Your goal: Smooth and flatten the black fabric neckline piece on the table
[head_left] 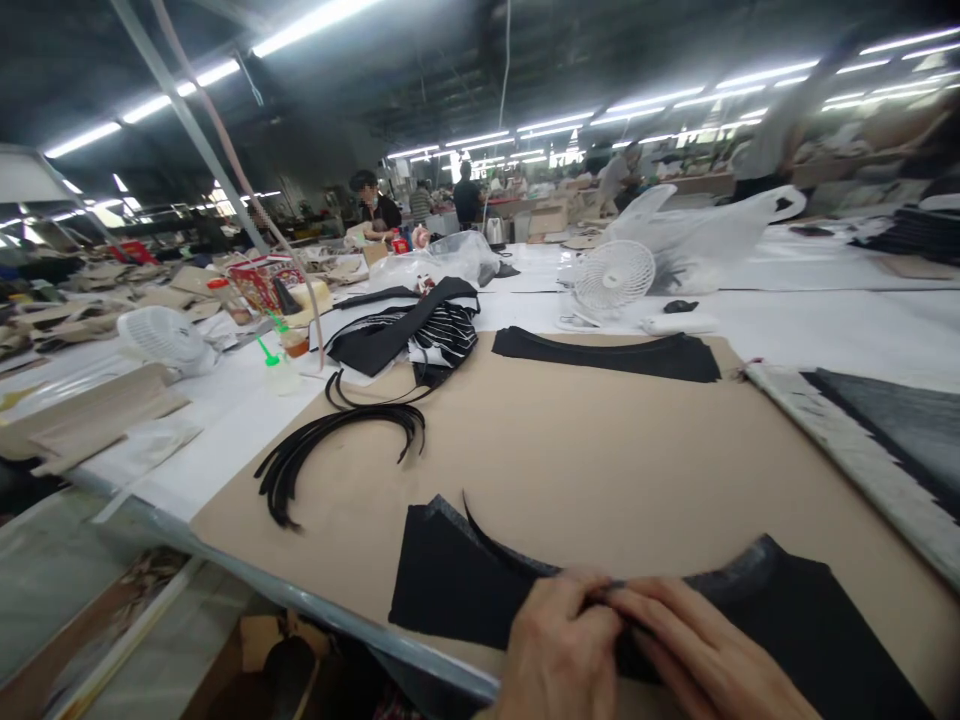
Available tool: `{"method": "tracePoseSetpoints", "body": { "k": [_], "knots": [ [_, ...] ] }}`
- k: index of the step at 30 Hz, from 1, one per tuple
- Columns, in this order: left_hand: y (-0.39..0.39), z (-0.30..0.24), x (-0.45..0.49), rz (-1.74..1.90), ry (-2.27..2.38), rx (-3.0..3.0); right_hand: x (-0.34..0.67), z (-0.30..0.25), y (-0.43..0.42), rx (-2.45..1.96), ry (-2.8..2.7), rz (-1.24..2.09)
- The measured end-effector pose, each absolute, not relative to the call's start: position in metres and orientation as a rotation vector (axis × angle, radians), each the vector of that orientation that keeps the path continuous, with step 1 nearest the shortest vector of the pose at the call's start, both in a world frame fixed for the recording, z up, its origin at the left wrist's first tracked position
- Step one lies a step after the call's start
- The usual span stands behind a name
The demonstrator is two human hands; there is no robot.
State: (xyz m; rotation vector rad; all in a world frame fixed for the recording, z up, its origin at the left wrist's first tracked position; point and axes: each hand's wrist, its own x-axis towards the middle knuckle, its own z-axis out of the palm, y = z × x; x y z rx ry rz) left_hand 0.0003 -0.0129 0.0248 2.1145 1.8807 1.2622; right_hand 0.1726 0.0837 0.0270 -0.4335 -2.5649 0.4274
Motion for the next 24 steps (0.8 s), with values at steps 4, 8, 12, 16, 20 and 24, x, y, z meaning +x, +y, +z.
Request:
{"method": "tracePoseSetpoints", "body": {
  "k": [4, 8, 12, 16, 20, 24],
  "knots": [
    [-0.019, 0.055, -0.052, 1.084, 2.101, 1.973, 0.141, 0.039, 0.068, -0.519, -2.636, 0.498],
    [-0.015, 0.067, -0.083, 0.665, 2.164, 2.039, 0.139, 0.03, 0.066, -0.494, -2.705, 0.462],
    [-0.012, 0.072, -0.087, 0.52, 2.122, 2.054, 0.142, 0.027, 0.066, -0.447, -2.736, 0.394],
    [-0.007, 0.083, -0.089, 0.41, 2.074, 1.99, 0.141, 0.031, 0.067, -0.432, -2.739, 0.35],
    [0.001, 0.093, -0.095, 0.246, 2.094, 1.788, 0.139, 0.03, 0.067, -0.443, -2.696, 0.362],
    [0.007, 0.093, -0.099, 0.133, 2.103, 1.655, 0.138, 0.029, 0.068, -0.436, -2.652, 0.305]
  ]
}}
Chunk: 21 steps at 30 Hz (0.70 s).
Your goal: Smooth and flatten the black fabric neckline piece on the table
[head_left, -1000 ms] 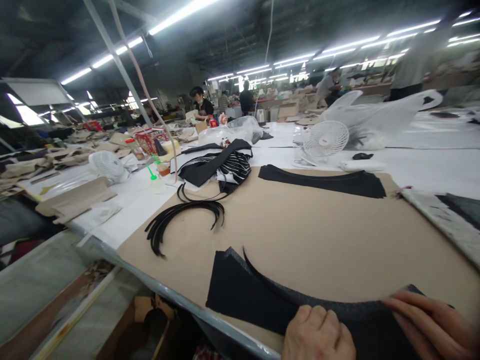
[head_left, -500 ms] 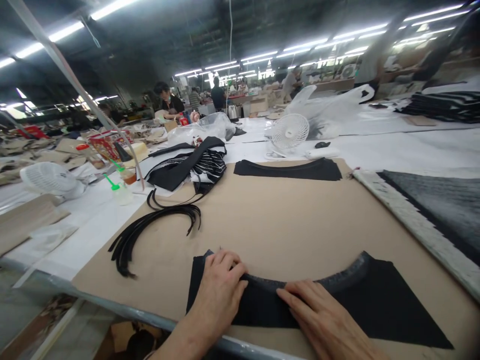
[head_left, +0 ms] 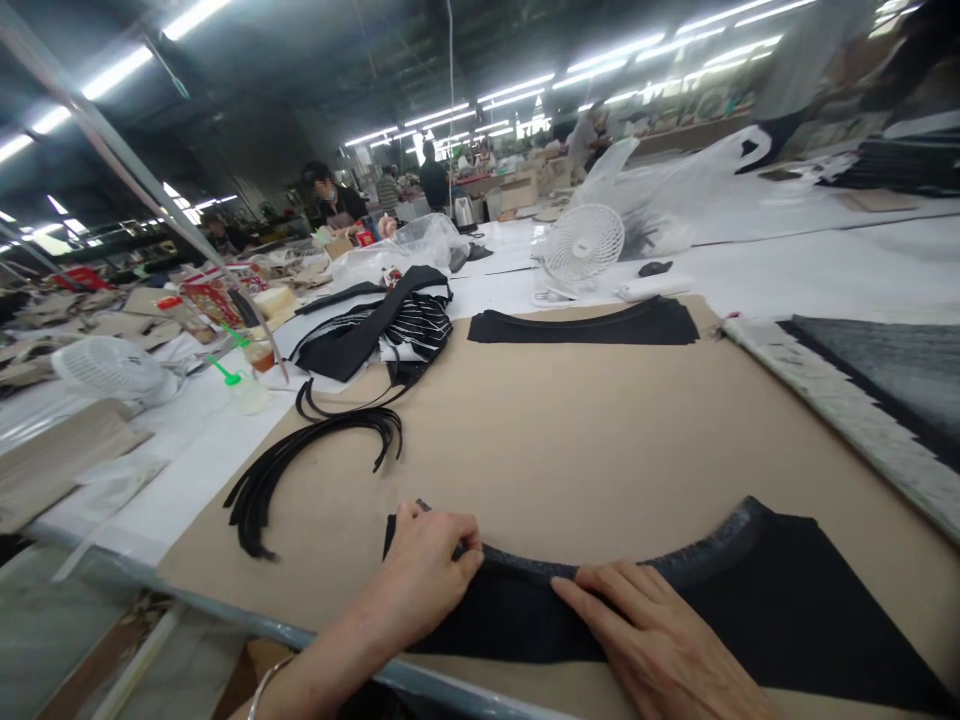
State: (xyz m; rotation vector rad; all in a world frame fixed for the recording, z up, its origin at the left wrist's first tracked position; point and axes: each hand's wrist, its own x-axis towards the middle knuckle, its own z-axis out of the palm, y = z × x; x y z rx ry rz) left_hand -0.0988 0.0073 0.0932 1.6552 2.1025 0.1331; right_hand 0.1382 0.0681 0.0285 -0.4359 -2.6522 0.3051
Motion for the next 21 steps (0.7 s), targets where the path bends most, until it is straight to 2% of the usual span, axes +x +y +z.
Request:
{"method": "tracePoseSetpoints", "body": {
  "k": [9, 15, 21],
  "knots": [
    [0.017, 0.097, -0.097, 0.044, 2.145, 1.558, 0.139, 0.026, 0.071, -0.461, -2.61, 0.32],
    [0.015, 0.108, -0.097, 0.13, 2.111, 1.568, 0.138, 0.023, 0.069, -0.501, -2.605, 0.353],
    [0.035, 0.132, -0.089, 0.321, 1.718, 1.295, 0.136, 0.024, 0.072, -0.458, -2.644, 0.312]
  ]
}}
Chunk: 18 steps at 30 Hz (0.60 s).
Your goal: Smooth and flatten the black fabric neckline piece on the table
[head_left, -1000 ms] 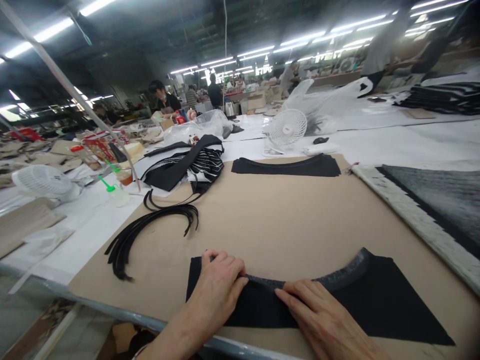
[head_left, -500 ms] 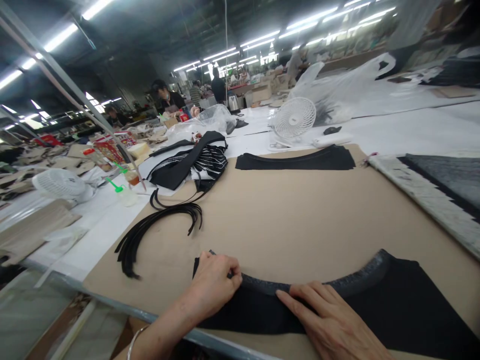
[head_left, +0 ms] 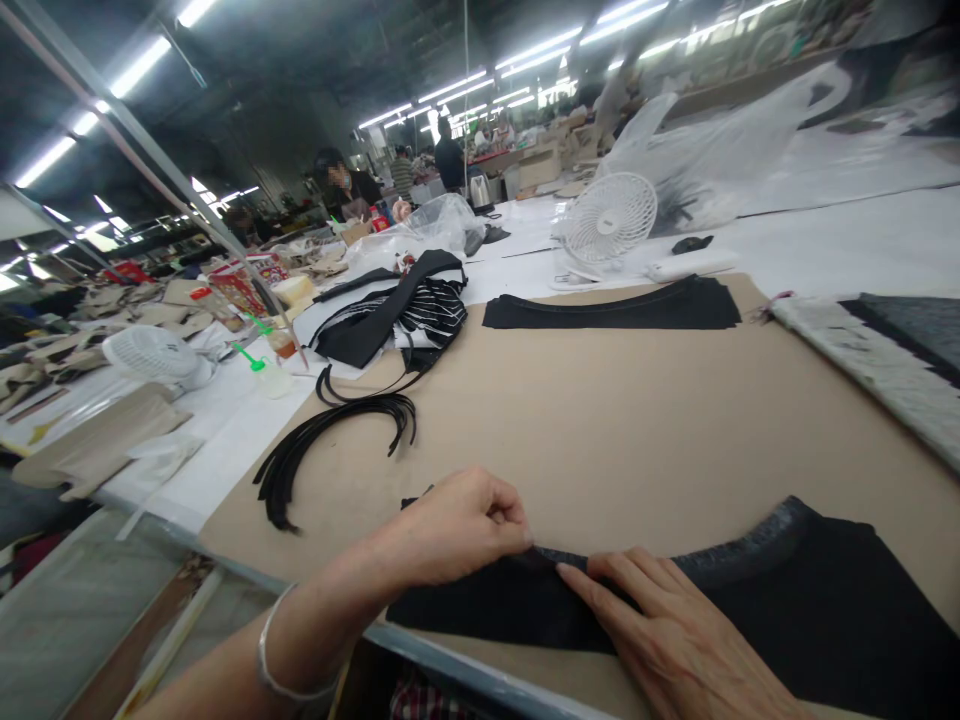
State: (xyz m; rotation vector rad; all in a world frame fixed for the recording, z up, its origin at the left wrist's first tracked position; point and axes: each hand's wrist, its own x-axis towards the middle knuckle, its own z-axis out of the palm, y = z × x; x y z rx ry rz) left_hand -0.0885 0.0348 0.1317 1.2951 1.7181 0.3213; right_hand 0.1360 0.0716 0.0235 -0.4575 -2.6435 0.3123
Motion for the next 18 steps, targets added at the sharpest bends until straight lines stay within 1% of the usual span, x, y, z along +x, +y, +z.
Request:
{"method": "tracePoseSetpoints", "body": {
  "k": [3, 7, 12, 18],
  "knots": [
    [0.047, 0.137, -0.078, 0.42, 1.584, 1.133, 0.137, 0.025, 0.074, -0.404, -2.66, 0.313],
    [0.048, 0.137, -0.073, 0.464, 1.584, 1.066, 0.139, 0.029, 0.075, -0.436, -2.644, 0.285],
    [0.035, 0.126, -0.095, 0.285, 1.76, 1.194, 0.14, 0.03, 0.074, -0.404, -2.651, 0.247],
    [0.029, 0.099, -0.115, 0.14, 1.91, 1.247, 0.139, 0.024, 0.072, -0.399, -2.635, 0.213]
  ]
}}
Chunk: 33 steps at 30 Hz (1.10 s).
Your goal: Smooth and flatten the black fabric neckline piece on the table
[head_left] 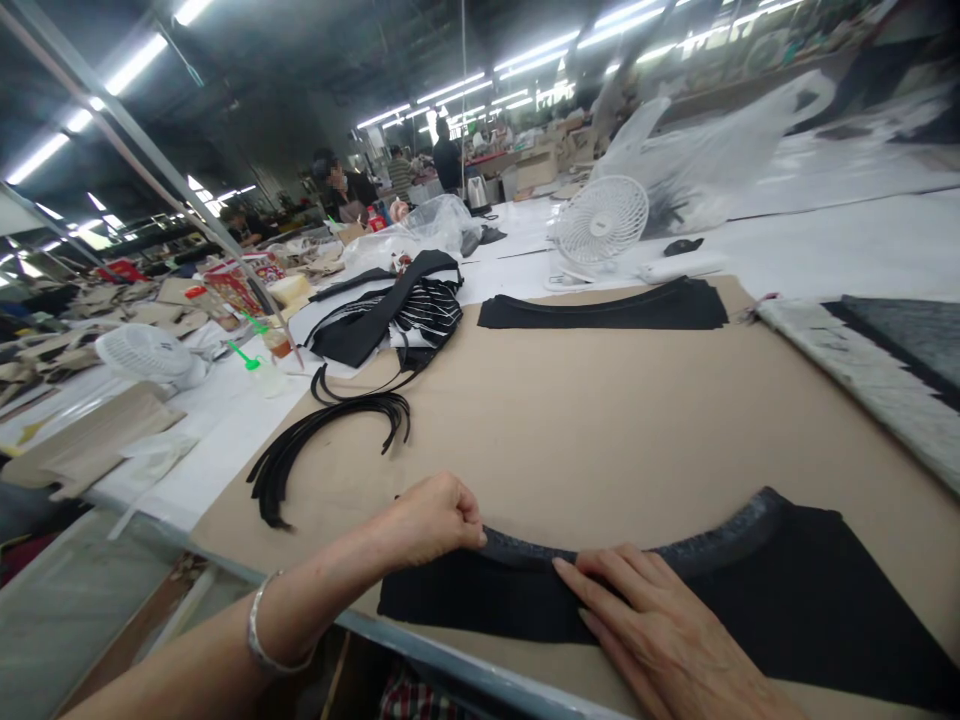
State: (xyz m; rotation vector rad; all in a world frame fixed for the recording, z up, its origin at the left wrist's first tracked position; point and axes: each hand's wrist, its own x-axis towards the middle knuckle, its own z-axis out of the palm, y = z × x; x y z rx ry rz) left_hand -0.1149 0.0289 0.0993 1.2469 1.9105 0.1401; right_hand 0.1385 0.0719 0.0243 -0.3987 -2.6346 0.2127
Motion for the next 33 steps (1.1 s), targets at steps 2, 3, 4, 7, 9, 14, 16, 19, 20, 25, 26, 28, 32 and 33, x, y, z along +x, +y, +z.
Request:
{"method": "tracePoseSetpoints", "body": {
  "k": [2, 3, 4, 7, 9, 14, 16, 19, 20, 25, 26, 28, 32, 33],
  "knots": [
    [0.029, 0.095, -0.114, 0.102, 1.959, 1.269, 0.138, 0.024, 0.072, -0.399, -2.629, 0.209],
    [0.029, 0.094, -0.112, 0.085, 1.984, 1.283, 0.138, 0.024, 0.073, -0.395, -2.633, 0.205],
    [0.029, 0.094, -0.111, 0.068, 2.007, 1.299, 0.138, 0.024, 0.073, -0.392, -2.638, 0.198],
    [0.029, 0.097, -0.107, 0.021, 2.05, 1.332, 0.138, 0.024, 0.073, -0.393, -2.653, 0.176],
    [0.029, 0.099, -0.105, -0.007, 2.062, 1.344, 0.138, 0.023, 0.073, -0.404, -2.657, 0.181],
    [0.029, 0.099, -0.105, -0.051, 2.088, 1.371, 0.139, 0.022, 0.072, -0.406, -2.653, 0.202],
    [0.029, 0.096, -0.105, -0.052, 2.095, 1.393, 0.138, 0.022, 0.072, -0.397, -2.65, 0.196],
    [0.028, 0.093, -0.106, -0.054, 2.101, 1.438, 0.138, 0.022, 0.073, -0.378, -2.65, 0.18],
    [0.028, 0.092, -0.106, -0.057, 2.102, 1.454, 0.138, 0.022, 0.073, -0.376, -2.647, 0.175],
    [0.026, 0.092, -0.102, -0.078, 2.139, 1.544, 0.138, 0.017, 0.072, -0.395, -2.608, 0.13],
    [0.026, 0.093, -0.101, -0.086, 2.149, 1.556, 0.138, 0.017, 0.071, -0.401, -2.612, 0.118],
    [0.025, 0.093, -0.099, -0.105, 2.167, 1.567, 0.138, 0.015, 0.07, -0.41, -2.627, 0.087],
    [0.024, 0.092, -0.096, -0.139, 2.189, 1.56, 0.141, 0.014, 0.07, -0.391, -2.649, 0.01],
    [0.024, 0.092, -0.095, -0.142, 2.194, 1.559, 0.142, 0.015, 0.07, -0.389, -2.656, 0.002]
  ]
}}
